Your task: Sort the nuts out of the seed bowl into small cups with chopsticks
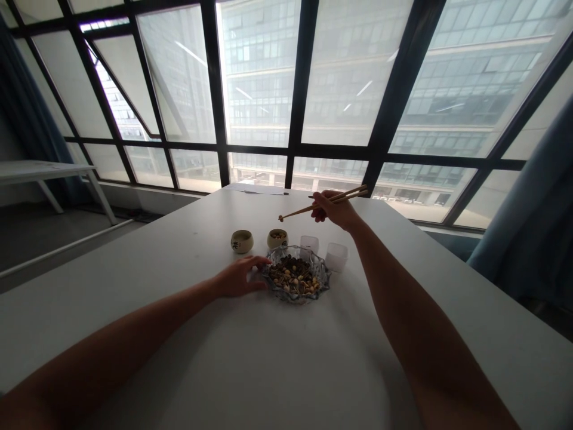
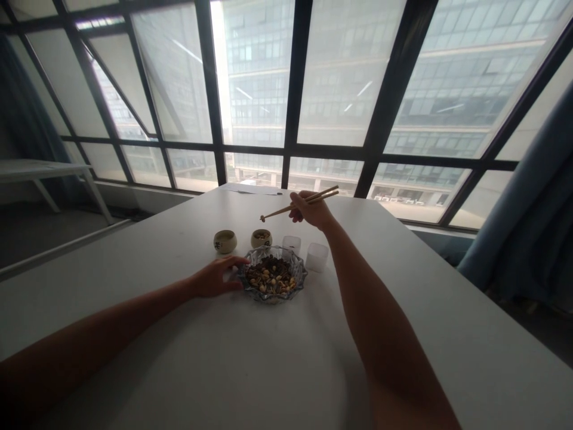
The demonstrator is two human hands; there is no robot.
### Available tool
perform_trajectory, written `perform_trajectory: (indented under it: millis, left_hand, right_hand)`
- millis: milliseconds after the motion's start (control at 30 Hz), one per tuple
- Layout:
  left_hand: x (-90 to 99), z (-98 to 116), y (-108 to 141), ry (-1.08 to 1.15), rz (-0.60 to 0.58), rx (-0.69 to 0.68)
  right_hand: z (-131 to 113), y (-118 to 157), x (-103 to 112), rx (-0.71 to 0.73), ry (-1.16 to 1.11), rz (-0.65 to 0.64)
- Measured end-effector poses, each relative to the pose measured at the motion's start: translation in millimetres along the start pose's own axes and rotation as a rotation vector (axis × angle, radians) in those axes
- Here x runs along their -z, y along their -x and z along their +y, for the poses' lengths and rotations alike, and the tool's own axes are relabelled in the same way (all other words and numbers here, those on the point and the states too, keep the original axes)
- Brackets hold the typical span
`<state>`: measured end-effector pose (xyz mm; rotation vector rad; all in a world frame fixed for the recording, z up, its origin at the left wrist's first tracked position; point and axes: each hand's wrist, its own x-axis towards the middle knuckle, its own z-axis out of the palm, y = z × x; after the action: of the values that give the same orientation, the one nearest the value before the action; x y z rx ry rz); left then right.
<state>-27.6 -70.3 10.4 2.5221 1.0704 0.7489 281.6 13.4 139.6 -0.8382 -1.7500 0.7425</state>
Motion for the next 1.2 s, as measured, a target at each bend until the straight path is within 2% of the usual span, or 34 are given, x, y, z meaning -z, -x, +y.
perform_trajectory:
  millis: [167, 300, 400, 533, 567, 667, 733, 833, 1000, 1200]
  left_hand:
    - [0.0, 0, 1, 0.013, 0.003, -0.005]
    - [-0.3, 0, 1, 0.006, 0.004, -0.015]
    - [-1.6, -3, 2, 0.001, 0.012, -0.019]
    - [-3.4, -6, 1, -0.001, 0.018, -0.026]
    - [-3.7, -7, 1, 0.0, 0.021, -0.03]
    - [-4.2, -7, 1, -0.002, 0.025, -0.034]
    - [-4.2, -8, 1, 0.0, 0.029, -0.034]
    - [-4.0, -7, 1, 0.004, 0.03, -0.039]
    - [-3.7, -5, 2, -0.001, 0.027, -0.033]
    - [-2.9, -2, 1, -0.007, 0.027, -0.041]
  right_hand:
    - [12, -1, -10, -0.002, 0.04, -0.03]
    - [17, 0, -17, -0.029, 0.107, -0.105]
    - [11, 2, -15, -0.043, 0.156, -0.147]
    - [-11, 8, -2, -0.044, 0.161, -0.129]
    - [-18, 9, 2, -0.043, 0.163, -0.154]
    - [-36, 16, 10, -0.092, 0.229, -0.366]
    - [-45, 19, 8, -0.152, 0.274, -0.49]
    - [-52, 22, -4, -0.229, 0.315, -0.603]
    - [-54, 23, -22, -0.248, 0.391, -0.665]
    - [-55, 24, -29, -0.248, 0.411, -0.693]
